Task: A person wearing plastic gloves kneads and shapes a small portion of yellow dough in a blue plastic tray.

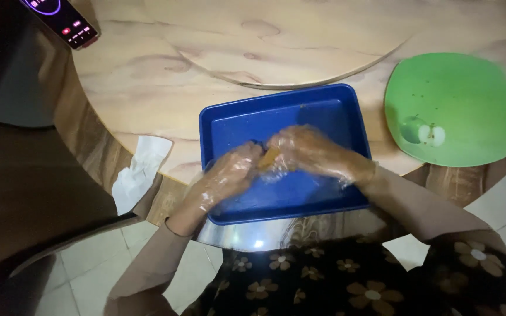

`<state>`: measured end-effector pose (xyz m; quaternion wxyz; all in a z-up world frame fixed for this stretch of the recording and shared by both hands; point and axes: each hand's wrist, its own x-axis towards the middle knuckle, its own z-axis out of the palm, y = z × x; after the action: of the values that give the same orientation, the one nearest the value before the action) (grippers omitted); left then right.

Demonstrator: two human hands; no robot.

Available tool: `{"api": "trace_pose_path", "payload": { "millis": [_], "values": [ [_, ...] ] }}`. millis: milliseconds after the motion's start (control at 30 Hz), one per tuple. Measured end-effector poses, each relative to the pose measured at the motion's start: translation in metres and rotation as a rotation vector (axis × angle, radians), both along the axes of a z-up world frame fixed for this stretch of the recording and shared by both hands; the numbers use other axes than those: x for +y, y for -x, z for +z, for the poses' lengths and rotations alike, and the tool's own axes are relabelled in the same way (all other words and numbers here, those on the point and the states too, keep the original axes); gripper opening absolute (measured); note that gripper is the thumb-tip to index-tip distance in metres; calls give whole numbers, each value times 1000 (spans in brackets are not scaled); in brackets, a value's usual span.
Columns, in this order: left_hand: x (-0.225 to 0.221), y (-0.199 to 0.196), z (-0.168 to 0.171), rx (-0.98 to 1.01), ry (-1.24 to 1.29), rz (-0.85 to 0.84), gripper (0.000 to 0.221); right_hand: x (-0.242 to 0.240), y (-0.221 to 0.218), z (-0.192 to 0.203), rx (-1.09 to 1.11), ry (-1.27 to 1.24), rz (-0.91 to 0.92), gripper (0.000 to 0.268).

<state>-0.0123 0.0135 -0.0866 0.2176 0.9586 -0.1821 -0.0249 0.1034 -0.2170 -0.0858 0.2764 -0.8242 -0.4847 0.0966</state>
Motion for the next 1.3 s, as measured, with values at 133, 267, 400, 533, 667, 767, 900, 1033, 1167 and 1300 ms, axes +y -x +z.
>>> {"api": "trace_pose_path", "payload": {
  "millis": [133,267,400,533,667,767,900,1033,1167,1300],
  "values": [
    [-2,12,77,248,215,-32,40,1,10,71,493,-143,29,48],
    [-8,16,95,238,182,3,31,-3,16,71,407,45,68,41],
    [-24,15,98,80,-33,9,42,-7,31,82,-80,178,56,38],
    [-27,9,50,101,-138,47,72,2,31,49,-126,264,75,40],
    [-34,2,24,-391,-221,-30,83,8,25,41,-227,474,111,47],
    [-35,-7,24,-69,-74,-39,76,17,29,107,201,445,-73,45],
    [-4,-7,-29,290,628,80,65,14,24,115,546,362,-238,49],
    [-53,-41,64,798,166,607,56,4,12,71,325,329,-92,40],
    [-38,-29,-13,466,-117,325,60,1,-3,59,17,187,136,34],
    [-22,-8,33,357,147,166,69,-7,28,149,446,-51,245,42]
  ]
}}
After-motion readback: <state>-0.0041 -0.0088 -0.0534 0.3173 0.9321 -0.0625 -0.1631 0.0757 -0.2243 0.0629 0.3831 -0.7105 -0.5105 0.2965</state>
